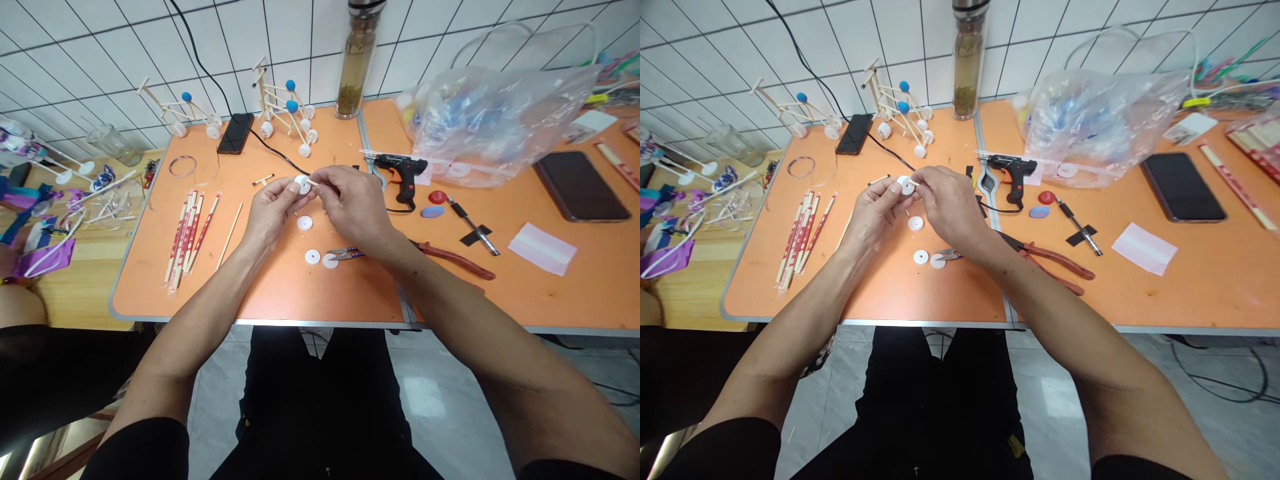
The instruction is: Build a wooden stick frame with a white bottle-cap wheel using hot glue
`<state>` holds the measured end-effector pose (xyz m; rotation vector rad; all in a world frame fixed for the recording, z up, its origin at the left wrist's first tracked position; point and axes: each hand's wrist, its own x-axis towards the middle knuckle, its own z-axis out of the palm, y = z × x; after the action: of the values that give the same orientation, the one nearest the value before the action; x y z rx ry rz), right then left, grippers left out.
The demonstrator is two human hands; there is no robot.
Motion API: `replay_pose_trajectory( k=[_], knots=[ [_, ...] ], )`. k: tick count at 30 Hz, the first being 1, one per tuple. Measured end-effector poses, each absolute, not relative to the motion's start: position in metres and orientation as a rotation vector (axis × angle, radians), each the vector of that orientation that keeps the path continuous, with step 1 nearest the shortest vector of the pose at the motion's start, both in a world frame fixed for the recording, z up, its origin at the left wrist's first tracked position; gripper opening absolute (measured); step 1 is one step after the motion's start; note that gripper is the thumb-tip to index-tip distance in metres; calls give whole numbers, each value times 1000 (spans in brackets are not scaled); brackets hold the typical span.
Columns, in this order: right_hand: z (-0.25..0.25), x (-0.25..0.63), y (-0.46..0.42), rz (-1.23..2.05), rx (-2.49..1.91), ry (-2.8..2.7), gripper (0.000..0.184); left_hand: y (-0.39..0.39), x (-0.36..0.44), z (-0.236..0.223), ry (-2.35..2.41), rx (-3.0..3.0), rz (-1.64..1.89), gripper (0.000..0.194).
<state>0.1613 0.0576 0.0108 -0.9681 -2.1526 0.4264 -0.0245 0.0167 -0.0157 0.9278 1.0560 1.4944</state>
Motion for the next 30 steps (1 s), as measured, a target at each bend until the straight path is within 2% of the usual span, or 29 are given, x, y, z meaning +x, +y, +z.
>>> replay_pose_trajectory(
  k=[11,15,23,30],
  knots=[
    [6,163,50,172,-1191,-2348,21,16,-24,-19,1096,1013,1519,42],
    [9,164,49,168,-1271,-2388,26,16,-25,-20,1051,1053,1524,50],
    [4,164,50,188,-1174,-2376,23,16,-24,-17,1103,1035,1514,45],
    [11,164,47,142,-1258,-2436,27,12,-21,-20,1136,1125,1527,51]
  ],
)
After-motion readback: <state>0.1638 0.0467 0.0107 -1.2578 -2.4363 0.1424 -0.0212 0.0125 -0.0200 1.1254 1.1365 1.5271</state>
